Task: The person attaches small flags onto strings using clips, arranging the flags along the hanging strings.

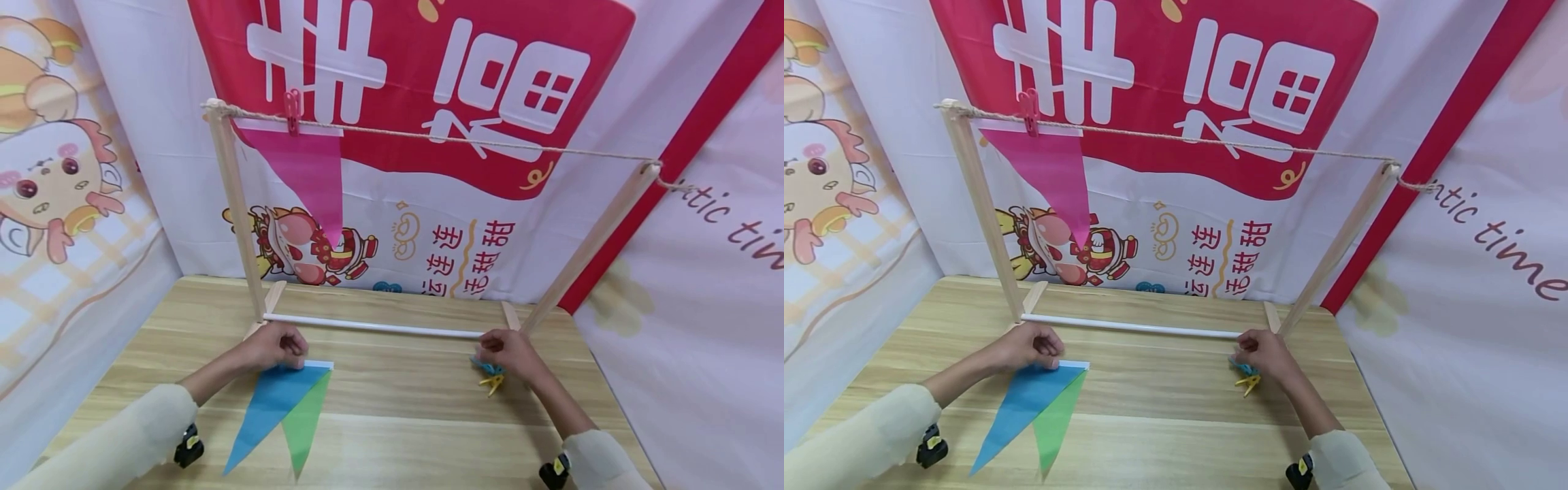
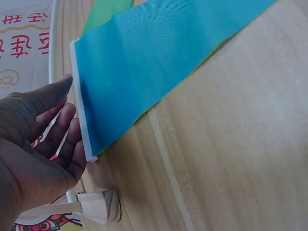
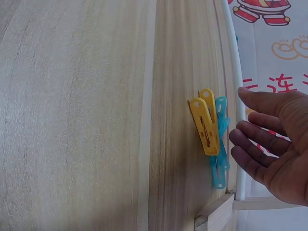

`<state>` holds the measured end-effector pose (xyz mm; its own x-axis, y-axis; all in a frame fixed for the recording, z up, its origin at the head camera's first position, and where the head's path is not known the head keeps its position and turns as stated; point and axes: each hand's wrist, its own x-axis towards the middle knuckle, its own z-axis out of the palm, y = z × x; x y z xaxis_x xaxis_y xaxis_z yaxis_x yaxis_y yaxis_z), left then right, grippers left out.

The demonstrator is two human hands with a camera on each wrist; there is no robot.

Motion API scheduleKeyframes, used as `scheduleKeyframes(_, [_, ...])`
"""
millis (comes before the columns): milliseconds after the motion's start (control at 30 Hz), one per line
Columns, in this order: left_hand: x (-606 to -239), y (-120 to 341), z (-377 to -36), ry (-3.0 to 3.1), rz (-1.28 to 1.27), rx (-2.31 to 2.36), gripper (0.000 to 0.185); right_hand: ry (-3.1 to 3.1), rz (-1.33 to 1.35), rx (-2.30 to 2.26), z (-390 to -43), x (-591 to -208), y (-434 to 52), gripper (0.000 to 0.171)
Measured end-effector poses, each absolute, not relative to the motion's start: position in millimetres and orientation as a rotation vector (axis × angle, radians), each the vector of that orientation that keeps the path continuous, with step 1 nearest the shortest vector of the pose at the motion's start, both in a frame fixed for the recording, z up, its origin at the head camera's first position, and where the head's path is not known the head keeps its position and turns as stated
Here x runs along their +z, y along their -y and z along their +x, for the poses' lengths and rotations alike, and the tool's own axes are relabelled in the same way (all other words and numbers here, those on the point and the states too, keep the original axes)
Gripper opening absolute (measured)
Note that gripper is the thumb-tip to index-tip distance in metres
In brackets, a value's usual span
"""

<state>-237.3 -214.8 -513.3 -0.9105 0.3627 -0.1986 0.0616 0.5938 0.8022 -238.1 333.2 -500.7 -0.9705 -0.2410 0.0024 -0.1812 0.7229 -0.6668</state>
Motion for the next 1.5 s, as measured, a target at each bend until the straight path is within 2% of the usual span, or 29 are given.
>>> scheduleKeyframes(233, [-513.2,213.9,-235.2,-2.501,0.279,1.161,0.024,-2.812,-0.321,-1.041,-237.5,-501.6,-327.1,0.043])
scheduleKeyframes(533, [-511.3,216.1,-232.9,-2.509,0.346,1.148,0.017,-2.83,-0.305,-0.968,-234.4,-502.6,-323.1,0.049])
scheduleKeyframes(867, [-516.6,219.2,-235.1,-2.554,0.372,1.117,0.017,-2.858,-0.355,-0.899,-241.1,-508.1,-322.0,0.048])
scheduleKeyframes(1300, [-524.8,215.7,-246.9,-2.664,0.384,1.034,0.017,-2.931,-0.421,-0.818,-242.2,-510.4,-314.5,0.038])
scheduleKeyframes(1500, [-526.3,214.9,-251.7,-2.671,0.438,1.022,0.018,-2.985,-0.476,-0.843,-250.8,-526.0,-323.4,0.04])
